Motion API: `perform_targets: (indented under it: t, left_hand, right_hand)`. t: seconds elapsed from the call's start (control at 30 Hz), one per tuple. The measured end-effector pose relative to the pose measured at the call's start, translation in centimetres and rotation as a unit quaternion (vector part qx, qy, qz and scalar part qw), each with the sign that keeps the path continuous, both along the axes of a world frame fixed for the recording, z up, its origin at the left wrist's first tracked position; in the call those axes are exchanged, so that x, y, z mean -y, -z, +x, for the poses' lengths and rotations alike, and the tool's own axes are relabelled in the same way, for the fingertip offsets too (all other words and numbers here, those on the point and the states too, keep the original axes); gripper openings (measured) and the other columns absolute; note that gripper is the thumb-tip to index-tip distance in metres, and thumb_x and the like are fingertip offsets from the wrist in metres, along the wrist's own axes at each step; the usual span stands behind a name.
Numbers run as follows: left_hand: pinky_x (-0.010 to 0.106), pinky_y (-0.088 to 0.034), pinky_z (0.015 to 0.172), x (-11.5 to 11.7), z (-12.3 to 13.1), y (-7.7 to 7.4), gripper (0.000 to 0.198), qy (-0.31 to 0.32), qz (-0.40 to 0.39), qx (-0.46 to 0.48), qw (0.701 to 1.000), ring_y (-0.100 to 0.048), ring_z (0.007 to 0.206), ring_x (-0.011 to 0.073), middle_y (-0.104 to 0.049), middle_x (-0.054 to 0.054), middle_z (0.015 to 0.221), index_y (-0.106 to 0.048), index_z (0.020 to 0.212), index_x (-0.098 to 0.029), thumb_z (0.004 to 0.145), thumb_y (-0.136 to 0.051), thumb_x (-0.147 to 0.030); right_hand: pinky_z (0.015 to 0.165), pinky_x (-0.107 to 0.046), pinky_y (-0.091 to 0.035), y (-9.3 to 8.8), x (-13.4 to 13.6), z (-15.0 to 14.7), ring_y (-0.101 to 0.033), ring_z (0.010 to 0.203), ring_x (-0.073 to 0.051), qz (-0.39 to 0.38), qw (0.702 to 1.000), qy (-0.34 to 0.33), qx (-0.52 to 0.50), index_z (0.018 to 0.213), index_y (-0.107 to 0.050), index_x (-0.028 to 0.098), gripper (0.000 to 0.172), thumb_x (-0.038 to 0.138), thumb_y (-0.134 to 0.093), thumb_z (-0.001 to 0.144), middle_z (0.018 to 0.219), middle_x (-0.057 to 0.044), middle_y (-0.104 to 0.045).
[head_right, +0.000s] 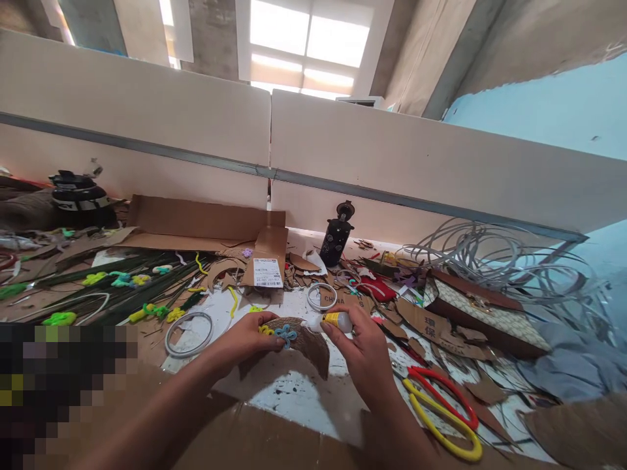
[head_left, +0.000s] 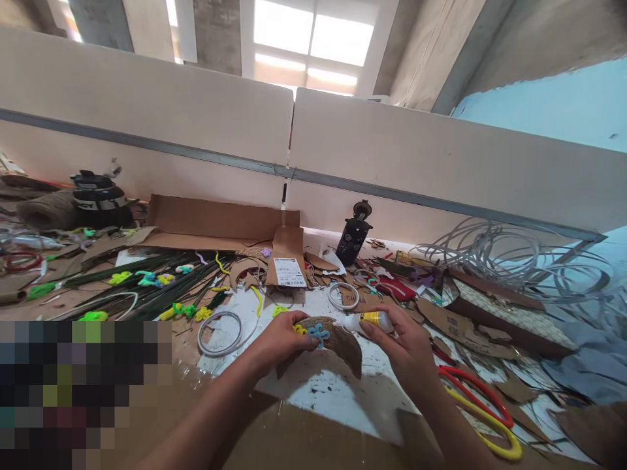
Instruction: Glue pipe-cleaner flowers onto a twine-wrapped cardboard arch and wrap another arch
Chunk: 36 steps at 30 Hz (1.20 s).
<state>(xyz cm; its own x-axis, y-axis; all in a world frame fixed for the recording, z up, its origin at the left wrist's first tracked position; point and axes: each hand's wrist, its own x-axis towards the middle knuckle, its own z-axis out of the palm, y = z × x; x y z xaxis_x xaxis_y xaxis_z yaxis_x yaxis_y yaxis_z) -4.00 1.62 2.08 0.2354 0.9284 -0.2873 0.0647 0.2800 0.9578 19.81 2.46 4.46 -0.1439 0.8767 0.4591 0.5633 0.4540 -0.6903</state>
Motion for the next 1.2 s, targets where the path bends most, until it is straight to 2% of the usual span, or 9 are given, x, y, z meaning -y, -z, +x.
perform_targets:
  t: [0.2,0.33,0.7,0.87,1.2]
  left_hand:
    - [0.023,-0.033,0.051,-0.23,-0.10,0.74,0.035,0.003,0.004,0.000,1.000,-0.051,0.052,0.0108,-0.066,0.000,0.068,-0.068,0.094,-0.016,0.062,-0.075,-0.027]
    - [0.023,-0.034,0.052,-0.19,-0.05,0.65,0.033,0.002,0.017,-0.009,1.000,-0.053,0.056,0.0117,-0.068,0.001,0.070,-0.069,0.092,-0.016,0.061,-0.074,-0.026]
    - [0.023,-0.039,0.052,-0.12,-0.01,0.60,0.035,0.005,-0.004,0.023,1.000,-0.057,0.057,0.0128,-0.069,0.001,0.071,-0.069,0.094,-0.017,0.061,-0.076,-0.025]
    - [0.023,-0.037,0.050,0.09,0.13,0.30,0.033,0.001,-0.005,0.020,1.000,-0.054,0.052,0.0113,-0.068,0.000,0.068,-0.069,0.093,-0.016,0.062,-0.075,-0.024]
    - [0.025,-0.040,0.055,-0.05,0.15,0.84,0.033,0.006,-0.002,0.019,1.000,-0.057,0.057,0.0134,-0.070,0.002,0.074,-0.069,0.093,-0.016,0.062,-0.076,-0.026]
  right_hand:
    - [0.067,-0.033,-0.042,-0.19,0.11,-0.27,-0.056,0.070,-0.023,0.014,1.000,0.001,-0.004,0.088,-0.067,0.025,0.025,0.049,-0.065,0.087,0.078,-0.002,-0.065]
    - [0.063,-0.031,-0.039,-0.09,0.19,-0.22,-0.053,0.066,-0.021,0.011,1.000,0.011,-0.009,0.088,-0.067,0.025,0.023,0.048,-0.065,0.087,0.077,-0.001,-0.063]
    - [0.066,-0.032,-0.040,0.35,0.10,-0.02,-0.055,0.069,-0.022,0.001,1.000,0.007,-0.014,0.091,-0.067,0.025,0.023,0.049,-0.066,0.089,0.079,-0.001,-0.064]
    - [0.068,-0.032,-0.041,0.39,0.12,-0.04,-0.057,0.072,-0.023,0.005,1.000,-0.006,-0.011,0.091,-0.067,0.025,0.022,0.047,-0.066,0.088,0.081,-0.002,-0.066]
    - [0.064,-0.031,-0.040,-0.06,0.24,-0.10,-0.056,0.070,-0.022,0.017,1.000,-0.001,0.015,0.088,-0.067,0.025,0.022,0.047,-0.065,0.089,0.080,-0.002,-0.065]
